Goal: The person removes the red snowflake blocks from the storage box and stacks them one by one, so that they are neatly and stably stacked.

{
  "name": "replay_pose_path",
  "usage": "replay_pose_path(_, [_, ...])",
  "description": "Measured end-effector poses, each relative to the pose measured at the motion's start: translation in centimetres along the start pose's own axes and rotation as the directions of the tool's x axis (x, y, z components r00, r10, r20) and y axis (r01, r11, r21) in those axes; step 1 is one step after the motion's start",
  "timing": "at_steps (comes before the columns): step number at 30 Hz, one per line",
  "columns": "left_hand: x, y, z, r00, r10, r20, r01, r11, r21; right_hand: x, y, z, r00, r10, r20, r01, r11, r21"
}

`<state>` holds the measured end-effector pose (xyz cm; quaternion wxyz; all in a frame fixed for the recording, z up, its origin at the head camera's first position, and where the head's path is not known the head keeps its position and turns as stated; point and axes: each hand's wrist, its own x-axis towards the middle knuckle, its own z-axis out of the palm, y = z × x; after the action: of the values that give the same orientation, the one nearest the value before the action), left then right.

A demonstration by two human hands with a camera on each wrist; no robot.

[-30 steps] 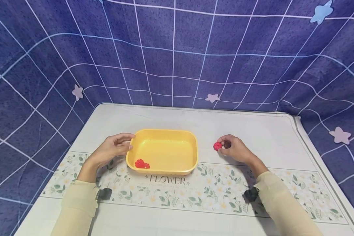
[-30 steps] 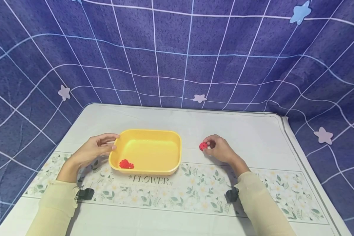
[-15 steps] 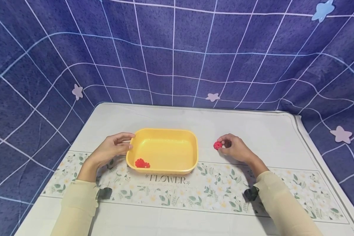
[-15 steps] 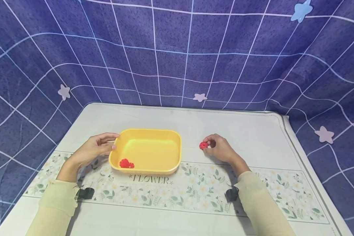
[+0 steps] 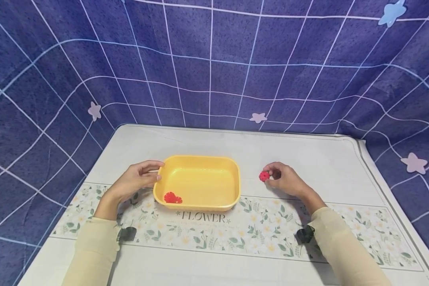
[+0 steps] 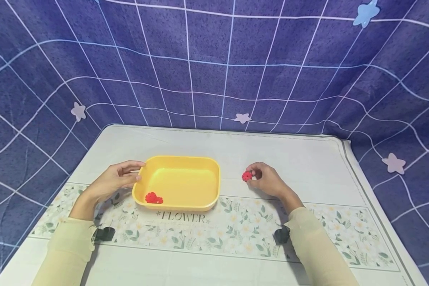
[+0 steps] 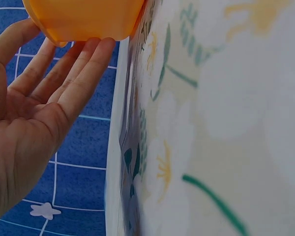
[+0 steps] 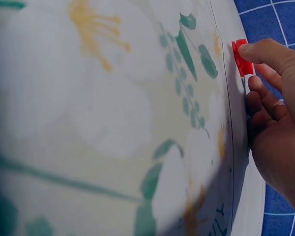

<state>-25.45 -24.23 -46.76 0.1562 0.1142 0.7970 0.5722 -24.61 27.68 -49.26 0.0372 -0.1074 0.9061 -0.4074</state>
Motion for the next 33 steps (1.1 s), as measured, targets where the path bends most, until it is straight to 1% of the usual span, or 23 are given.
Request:
replay_pose_path(4, [0.1, -0.1, 0.0, 1.0, 0.001, 0.003, -0.001, 1.0, -0.012, 0.0, 0.3, -0.1, 1.0, -0.008, 0.011, 0.008, 1.0, 0.019])
replay_pose_path(10, [0.2, -0.1, 0.0, 1.0, -0.01, 0.009, 0.01, 1.0, -0.02, -0.1, 0.3, -0.9, 0.999, -0.02, 0.039, 0.016, 0.993, 0.113])
replay_pose_path(13, [0.2, -0.1, 0.0, 1.0, -0.015, 0.008, 0.015, 1.0, -0.022, 0.1, 0.0, -1.3, 0.999, -0.042, 0.031, 0.038, 0.99, 0.136])
replay_pose_path(15, [0.2, -0.2, 0.0, 1.0, -0.008, 0.01, 0.008, 1.0, -0.025, 0.4, -0.4, -1.6, 0.998, -0.06, 0.011, 0.058, 0.987, 0.147])
replay_pose_path(19, [0.1, -0.2, 0.0, 1.0, 0.002, 0.011, -0.002, 1.0, -0.022, 1.2, -2.0, -2.0, 0.995, -0.097, -0.039, 0.102, 0.982, 0.158])
replay_pose_path(23, [0.1, -0.1, 0.0, 1.0, 0.003, 0.008, -0.003, 1.0, -0.018, 2.1, -3.9, -2.2, 0.992, -0.11, -0.064, 0.121, 0.971, 0.208])
replay_pose_path(27, [0.0, 0.0, 0.0, 1.0, 0.005, 0.01, -0.005, 1.0, -0.014, 3.0, -5.7, -1.8, 0.992, -0.114, -0.051, 0.123, 0.964, 0.238])
replay_pose_path(33, [-0.1, 0.2, 0.0, 1.0, 0.003, 0.011, -0.003, 1.0, -0.014, 4.0, -8.4, -0.6, 0.991, -0.136, -0.011, 0.135, 0.958, 0.252])
